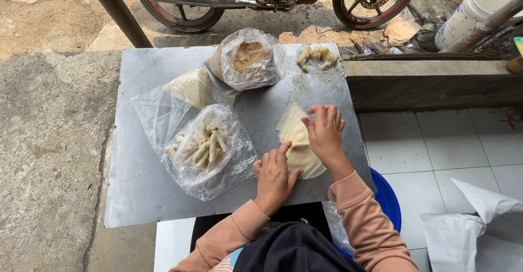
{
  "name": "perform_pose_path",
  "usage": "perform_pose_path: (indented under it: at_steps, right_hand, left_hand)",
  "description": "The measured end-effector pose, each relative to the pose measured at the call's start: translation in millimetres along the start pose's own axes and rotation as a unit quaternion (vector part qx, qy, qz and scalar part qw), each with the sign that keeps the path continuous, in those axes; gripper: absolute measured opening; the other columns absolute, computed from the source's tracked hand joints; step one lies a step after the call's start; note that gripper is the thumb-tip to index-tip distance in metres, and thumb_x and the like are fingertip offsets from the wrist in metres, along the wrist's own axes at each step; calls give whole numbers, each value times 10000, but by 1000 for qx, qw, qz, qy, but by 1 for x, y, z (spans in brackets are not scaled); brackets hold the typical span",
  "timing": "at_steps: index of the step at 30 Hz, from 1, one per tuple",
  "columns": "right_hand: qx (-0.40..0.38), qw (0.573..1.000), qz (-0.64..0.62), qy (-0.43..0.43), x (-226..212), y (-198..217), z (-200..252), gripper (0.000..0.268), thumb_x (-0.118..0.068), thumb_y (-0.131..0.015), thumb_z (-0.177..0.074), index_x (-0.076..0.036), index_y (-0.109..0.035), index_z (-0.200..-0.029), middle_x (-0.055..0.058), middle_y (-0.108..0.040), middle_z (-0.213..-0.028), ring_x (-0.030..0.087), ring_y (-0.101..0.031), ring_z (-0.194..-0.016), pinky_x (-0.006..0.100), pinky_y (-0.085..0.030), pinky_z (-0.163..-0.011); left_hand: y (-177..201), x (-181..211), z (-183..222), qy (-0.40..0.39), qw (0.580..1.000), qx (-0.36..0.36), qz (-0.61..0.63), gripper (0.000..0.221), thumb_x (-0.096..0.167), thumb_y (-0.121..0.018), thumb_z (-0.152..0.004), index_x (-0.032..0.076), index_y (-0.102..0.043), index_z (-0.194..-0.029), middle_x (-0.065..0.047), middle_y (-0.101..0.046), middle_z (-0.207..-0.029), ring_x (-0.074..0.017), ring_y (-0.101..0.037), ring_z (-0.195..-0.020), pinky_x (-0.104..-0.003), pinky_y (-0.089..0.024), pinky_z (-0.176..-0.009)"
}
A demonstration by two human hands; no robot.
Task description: The person uses a small spoon to place filling onto thin wrappers and then folds each wrapper into a triangular shape by hand.
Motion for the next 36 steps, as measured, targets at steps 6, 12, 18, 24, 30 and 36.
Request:
perform_pose_path:
  at_steps: [6, 12, 18, 24, 30, 36]
  right_hand:
    - [-175, 981, -51, 61, -12, 19, 12, 265, -331, -766, -802, -199, -744, -1031, 52, -553, -1068, 258, -508, -1071, 412, -345, -937]
    - [-175, 971, -162, 9, 9, -2, 4, 147, -207, -703, -910, -121, -691, -1029, 37, -629, -1073, 211, -548, -1018, 378, -397, -885]
    - [-159, 874, -457, -53, -17, 4, -40, 196, -202, -560, -1049, -52, -644, -1143, 13, -691, -950, 90, -613, -899, 248, -511, -821]
    - [-268, 868, -323, 266, -163, 7, -53, 178, -208, -676, -1015, -63, -734, -1100, 39, -710, -903, 132, -651, -822, 287, -530, -737]
    - [-44, 945, -232, 227, -169, 23, -111, 357, -285, -704, -986, -15, -666, -1217, 74, -640, -913, 184, -615, -774, 329, -515, -713]
    - [8, 983, -172, -69, -69, -18, -185, 364, -282, -793, -922, 7, -669, -1105, 47, -683, -770, 139, -633, -676, 298, -500, -629]
  left_hand:
    - [6, 0, 16, -42, 999, -6, -31, 801, 277, -810, -797, 57, -426, -1465, -53, -593, -1027, -227, -544, -920, -392, -327, -802]
    - [8, -5, 21, -48, 999, 2, 25, 726, 252, -792, -851, 74, -445, -1464, -20, -611, -1000, -208, -562, -942, -387, -362, -822]
    - [13, -4, 20, -45, 998, 2, 43, 717, 234, -771, -846, 69, -446, -1464, -40, -617, -1050, -230, -568, -977, -397, -370, -851]
    - [8, -7, 23, -38, 999, -20, 27, 693, 267, -778, -859, 74, -464, -1446, -72, -594, -1052, -244, -543, -1001, -406, -362, -851]
    - [12, -7, 23, -49, 998, -16, 43, 716, 258, -756, -868, 48, -457, -1484, -75, -606, -1109, -247, -546, -1003, -401, -362, -860]
    - [17, -5, 22, -36, 999, 13, 22, 680, 251, -749, -878, 43, -461, -1457, -89, -619, -1153, -254, -549, -1003, -408, -357, -851]
Point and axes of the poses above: each hand's wrist, its own z-axis away from the middle knuckle, its own y-axis out of the back of the hand, x = y × z, the point moved 4 cm from there along -z, towards the middle knuckle
